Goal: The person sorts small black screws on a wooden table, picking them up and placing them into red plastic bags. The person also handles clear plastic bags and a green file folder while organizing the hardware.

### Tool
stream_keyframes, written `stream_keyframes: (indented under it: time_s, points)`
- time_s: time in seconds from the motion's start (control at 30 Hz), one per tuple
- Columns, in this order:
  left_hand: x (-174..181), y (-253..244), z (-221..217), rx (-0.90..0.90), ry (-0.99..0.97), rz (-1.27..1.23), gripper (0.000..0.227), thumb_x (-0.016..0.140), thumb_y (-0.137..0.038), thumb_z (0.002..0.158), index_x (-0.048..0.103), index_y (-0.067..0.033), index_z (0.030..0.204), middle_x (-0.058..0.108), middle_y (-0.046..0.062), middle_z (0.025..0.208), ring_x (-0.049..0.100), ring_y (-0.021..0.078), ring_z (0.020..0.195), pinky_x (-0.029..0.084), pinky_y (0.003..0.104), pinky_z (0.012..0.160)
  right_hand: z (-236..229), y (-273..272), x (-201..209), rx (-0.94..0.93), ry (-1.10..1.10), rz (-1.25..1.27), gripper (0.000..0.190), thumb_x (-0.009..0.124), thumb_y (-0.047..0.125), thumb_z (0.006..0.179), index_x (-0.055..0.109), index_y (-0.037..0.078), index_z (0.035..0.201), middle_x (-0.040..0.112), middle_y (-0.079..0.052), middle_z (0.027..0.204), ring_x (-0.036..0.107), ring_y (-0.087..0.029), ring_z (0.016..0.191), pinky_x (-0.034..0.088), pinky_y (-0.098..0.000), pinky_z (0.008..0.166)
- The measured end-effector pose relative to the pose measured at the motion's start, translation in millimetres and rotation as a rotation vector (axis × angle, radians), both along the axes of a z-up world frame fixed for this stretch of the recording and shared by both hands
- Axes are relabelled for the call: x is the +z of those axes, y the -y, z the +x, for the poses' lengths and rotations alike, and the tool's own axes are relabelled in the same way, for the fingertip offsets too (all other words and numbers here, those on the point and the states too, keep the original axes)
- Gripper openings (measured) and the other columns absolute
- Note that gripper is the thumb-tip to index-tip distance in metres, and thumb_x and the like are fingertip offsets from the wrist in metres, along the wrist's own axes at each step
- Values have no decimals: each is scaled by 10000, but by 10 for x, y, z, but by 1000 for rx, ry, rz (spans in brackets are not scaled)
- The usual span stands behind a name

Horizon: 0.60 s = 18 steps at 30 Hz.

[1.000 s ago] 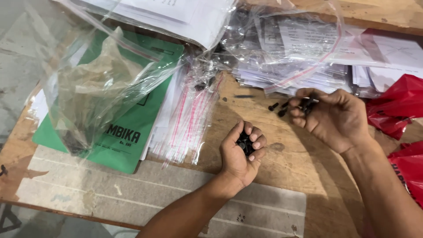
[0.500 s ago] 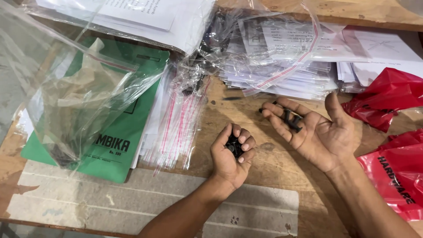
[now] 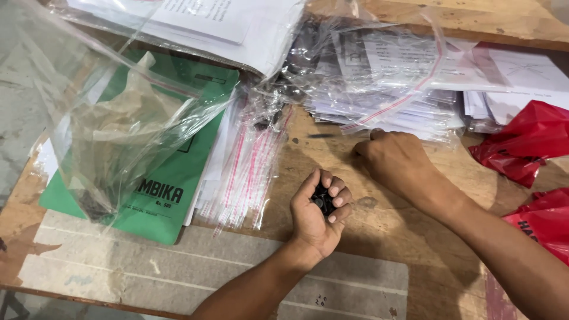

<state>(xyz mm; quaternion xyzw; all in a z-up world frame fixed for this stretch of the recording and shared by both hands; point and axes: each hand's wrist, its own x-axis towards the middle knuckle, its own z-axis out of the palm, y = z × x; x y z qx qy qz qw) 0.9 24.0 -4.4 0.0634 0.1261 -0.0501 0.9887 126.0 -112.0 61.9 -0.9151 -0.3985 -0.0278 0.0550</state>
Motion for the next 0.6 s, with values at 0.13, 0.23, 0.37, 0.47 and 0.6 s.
stream_keyframes:
  time_s: [0.13,0.23,0.37,0.47,0.6]
  points:
    - [-9,-4,-14,-8,-7,-11,299,501,-344,1067,485,-139,849,474,0,769,454,106,649,312,213,457,44,-57,-84,-53,-37,-207,265,673,293,998,755,63,896,719,-145,727,665,-272,571,545,-433,561]
    - [-6,2,-6,-18,-12,-7,296,505,-345,1063,486,-140,851,475,1,770,456,107,652,313,212,457,34,22,-79,3,-107,136,235,714,252,938,752,25,891,710,-136,724,657,-265,552,542,-417,561]
    - [-6,-12,-22,-16,-5,-8,292,506,-341,1063,488,-140,853,477,2,772,456,109,653,316,213,460,-67,440,-191,-291,-846,849,282,650,241,970,753,5,1086,734,-150,906,564,-270,717,474,-435,587]
    - [24,5,-35,-33,-5,4,290,506,-335,1064,490,-135,854,478,5,773,457,113,658,319,215,461,-371,668,-205,-228,-1527,1647,357,613,279,1103,605,-54,1232,629,-190,1150,612,-312,1044,538,-471,953]
    - [-2,74,-79,-81,-3,-5,289,506,-328,1064,495,-127,858,477,7,783,461,117,678,325,215,467,-788,720,-84,-546,-1599,1894,637,521,429,991,477,-77,1375,517,-249,1398,523,-370,1316,407,-493,1166]
